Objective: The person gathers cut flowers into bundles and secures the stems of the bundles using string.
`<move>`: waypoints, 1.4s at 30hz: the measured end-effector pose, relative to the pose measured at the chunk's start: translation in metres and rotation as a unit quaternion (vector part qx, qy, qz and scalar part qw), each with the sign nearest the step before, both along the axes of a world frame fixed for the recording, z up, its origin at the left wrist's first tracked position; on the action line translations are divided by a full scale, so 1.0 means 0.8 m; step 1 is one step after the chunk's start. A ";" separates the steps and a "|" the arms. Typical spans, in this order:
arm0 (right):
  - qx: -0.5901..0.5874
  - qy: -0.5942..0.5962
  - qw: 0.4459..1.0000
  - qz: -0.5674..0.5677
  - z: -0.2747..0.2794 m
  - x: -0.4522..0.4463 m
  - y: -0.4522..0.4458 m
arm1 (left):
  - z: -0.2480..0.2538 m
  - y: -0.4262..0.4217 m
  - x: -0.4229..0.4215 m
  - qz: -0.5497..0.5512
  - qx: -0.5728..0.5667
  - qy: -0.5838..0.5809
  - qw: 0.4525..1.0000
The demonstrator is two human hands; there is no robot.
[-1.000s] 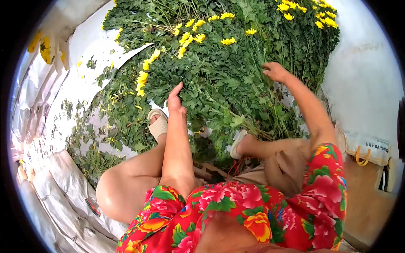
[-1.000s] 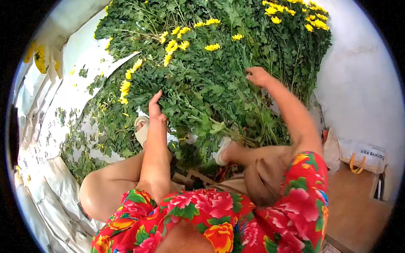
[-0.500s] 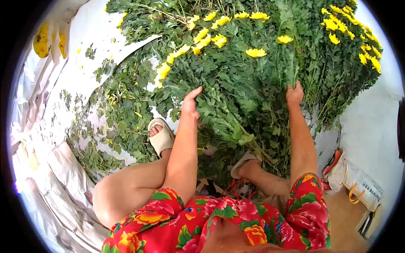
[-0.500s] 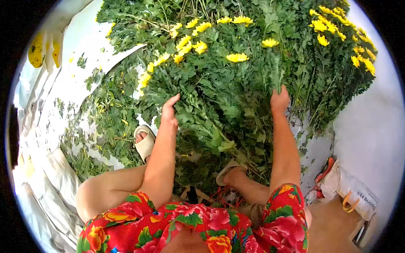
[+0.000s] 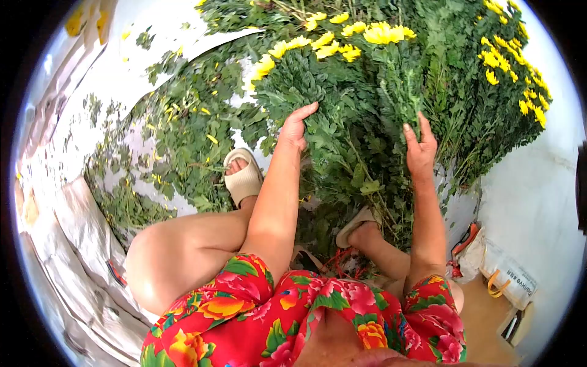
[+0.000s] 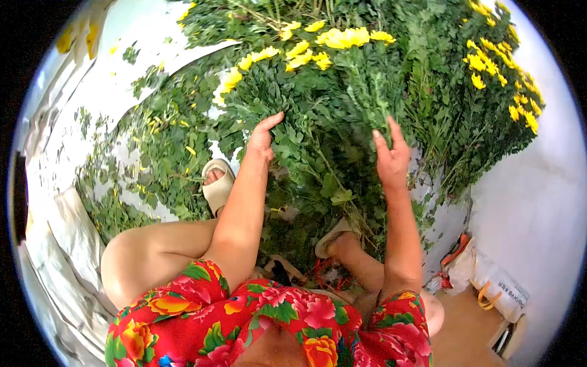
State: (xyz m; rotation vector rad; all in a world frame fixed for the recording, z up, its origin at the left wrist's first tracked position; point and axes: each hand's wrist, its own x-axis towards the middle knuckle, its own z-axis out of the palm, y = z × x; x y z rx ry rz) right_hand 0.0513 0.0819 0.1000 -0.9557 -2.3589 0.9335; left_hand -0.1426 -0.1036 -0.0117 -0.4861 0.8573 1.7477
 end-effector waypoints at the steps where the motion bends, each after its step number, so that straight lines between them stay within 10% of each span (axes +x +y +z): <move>1: -0.036 0.001 0.999 0.007 0.007 -0.010 -0.021 | -0.005 -0.006 -0.006 0.008 0.026 0.000 1.000; 17: 0.011 0.027 0.981 0.192 -0.022 -0.059 -0.105 | 0.020 -0.003 -0.005 0.034 0.136 0.046 0.989; 23: 0.082 -0.177 0.955 0.225 -0.005 -0.071 -0.117 | -0.012 -0.001 -0.010 -0.020 0.120 0.061 0.991; 27: 0.094 -0.253 0.933 0.240 -0.020 -0.077 -0.122 | 0.033 -0.009 -0.014 -0.076 -0.082 0.135 0.985; 30: 0.038 -0.285 0.909 0.303 -0.026 -0.088 -0.119 | -0.038 -0.012 -0.014 -0.008 0.010 0.050 0.999; 34: -0.182 -0.120 0.963 0.159 -0.035 -0.085 -0.074 | -0.039 -0.034 -0.027 0.046 -0.016 -0.027 0.998; 37: 0.124 -0.066 0.989 -0.046 -0.075 -0.055 -0.003 | -0.073 -0.049 -0.029 0.077 0.006 -0.024 0.997; 39: 0.361 -0.219 0.897 -0.129 -0.118 -0.018 0.040 | -0.091 -0.049 -0.030 0.078 -0.006 -0.013 0.997; 42: 0.134 -0.376 0.904 -0.151 -0.157 0.025 0.081 | -0.081 -0.043 -0.027 0.080 -0.019 -0.018 0.996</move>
